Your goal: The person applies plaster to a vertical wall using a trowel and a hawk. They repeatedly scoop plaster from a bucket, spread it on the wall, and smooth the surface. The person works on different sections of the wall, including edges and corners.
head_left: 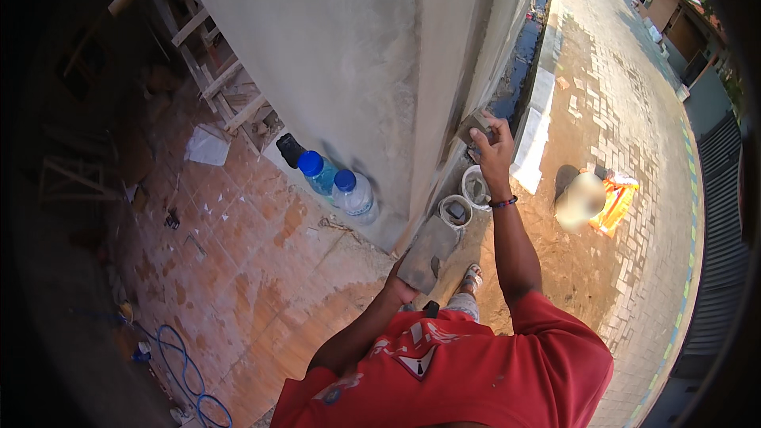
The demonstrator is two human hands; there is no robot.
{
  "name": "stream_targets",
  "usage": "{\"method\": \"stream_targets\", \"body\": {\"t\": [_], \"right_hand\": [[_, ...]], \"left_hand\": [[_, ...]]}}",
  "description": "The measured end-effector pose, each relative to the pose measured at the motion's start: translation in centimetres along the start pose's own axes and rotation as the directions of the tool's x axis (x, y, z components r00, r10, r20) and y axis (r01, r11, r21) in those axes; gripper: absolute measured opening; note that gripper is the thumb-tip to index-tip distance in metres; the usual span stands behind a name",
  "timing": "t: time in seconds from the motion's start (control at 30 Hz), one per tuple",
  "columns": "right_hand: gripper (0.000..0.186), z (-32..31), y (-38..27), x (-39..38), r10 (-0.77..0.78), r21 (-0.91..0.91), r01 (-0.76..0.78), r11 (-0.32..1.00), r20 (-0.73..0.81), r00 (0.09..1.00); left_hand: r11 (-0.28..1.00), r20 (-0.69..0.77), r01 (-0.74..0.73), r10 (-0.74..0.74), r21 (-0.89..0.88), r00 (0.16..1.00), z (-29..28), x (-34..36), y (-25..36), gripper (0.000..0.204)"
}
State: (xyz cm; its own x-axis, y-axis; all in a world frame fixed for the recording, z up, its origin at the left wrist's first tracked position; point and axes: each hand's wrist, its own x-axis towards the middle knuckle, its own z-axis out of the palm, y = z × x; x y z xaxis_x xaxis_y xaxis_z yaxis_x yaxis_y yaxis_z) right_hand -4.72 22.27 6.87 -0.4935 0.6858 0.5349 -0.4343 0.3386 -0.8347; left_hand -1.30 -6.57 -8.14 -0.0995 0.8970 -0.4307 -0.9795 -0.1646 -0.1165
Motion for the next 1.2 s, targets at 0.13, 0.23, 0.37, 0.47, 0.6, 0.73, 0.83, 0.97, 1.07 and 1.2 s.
{"method": "stream_targets", "body": {"t": [0.13,0.23,0.37,0.47,0.6,0.73,0.83,0.97,1.07,1.2], "right_hand": [[0.028,0.6,0.0,1.1,-0.031,0.044,0.03,0.999,0.026,0.999],[0.025,0.3,2.0,2.1,-0.087,-0.249,0.08,0.965,-0.016,0.996],[0.021,-3.3,6.5,2.3,-0.014,-0.422,-0.065,0.904,-0.183,0.983],[0.021,-3.7,6.5,0.9,0.173,-0.107,-0.202,0.973,-0.234,0.957],[0.028,-1.9,2.7,-2.0,0.072,-0.112,-0.103,0.988,-0.249,0.966],[0.038,1.2,0.6,-3.6,-0.252,-0.574,0.075,0.815,-0.235,0.939],[0.039,3.1,-0.6,-3.2,-0.242,-0.573,0.048,0.818,-0.267,0.933],[0.039,4.1,-0.1,-1.7,-0.34,-0.671,0.122,0.731,-0.203,0.918],[0.039,4.5,1.9,-2.7,-0.319,-0.717,0.086,0.692,-0.197,0.927],[0.039,3.2,4.9,-7.2,-0.243,-0.731,0.025,0.682,-0.193,0.951]], "left_hand": [[1.0,-0.05,0.009,-0.01,-0.013,0.999,0.5,-0.6,-0.2,0.038],[1.0,-0.077,0.013,-0.014,-0.015,0.997,-0.1,-0.4,-0.2,0.039],[0.997,0.12,0.068,-0.063,-0.035,0.991,-0.2,-0.6,0.1,0.04],[0.994,0.197,0.068,-0.049,-0.087,0.979,-0.7,-0.6,0.3,0.04],[0.995,0.168,0.083,-0.073,-0.057,0.983,-0.9,-0.8,0.6,0.039],[0.999,0.111,0.049,-0.051,0.024,0.993,-1.5,-0.5,0.5,0.038],[0.999,0.101,0.039,-0.042,0.028,0.994,-1.2,-0.7,0.6,0.038],[0.999,-0.104,-0.042,0.044,0.02,0.994,0.0,-1.7,0.3,0.039],[0.997,0.006,0.073,-0.073,-0.025,0.997,-0.6,-2.3,0.8,0.039],[0.998,0.096,0.06,-0.062,0.026,0.993,-1.4,-2.8,0.7,0.039]]}}
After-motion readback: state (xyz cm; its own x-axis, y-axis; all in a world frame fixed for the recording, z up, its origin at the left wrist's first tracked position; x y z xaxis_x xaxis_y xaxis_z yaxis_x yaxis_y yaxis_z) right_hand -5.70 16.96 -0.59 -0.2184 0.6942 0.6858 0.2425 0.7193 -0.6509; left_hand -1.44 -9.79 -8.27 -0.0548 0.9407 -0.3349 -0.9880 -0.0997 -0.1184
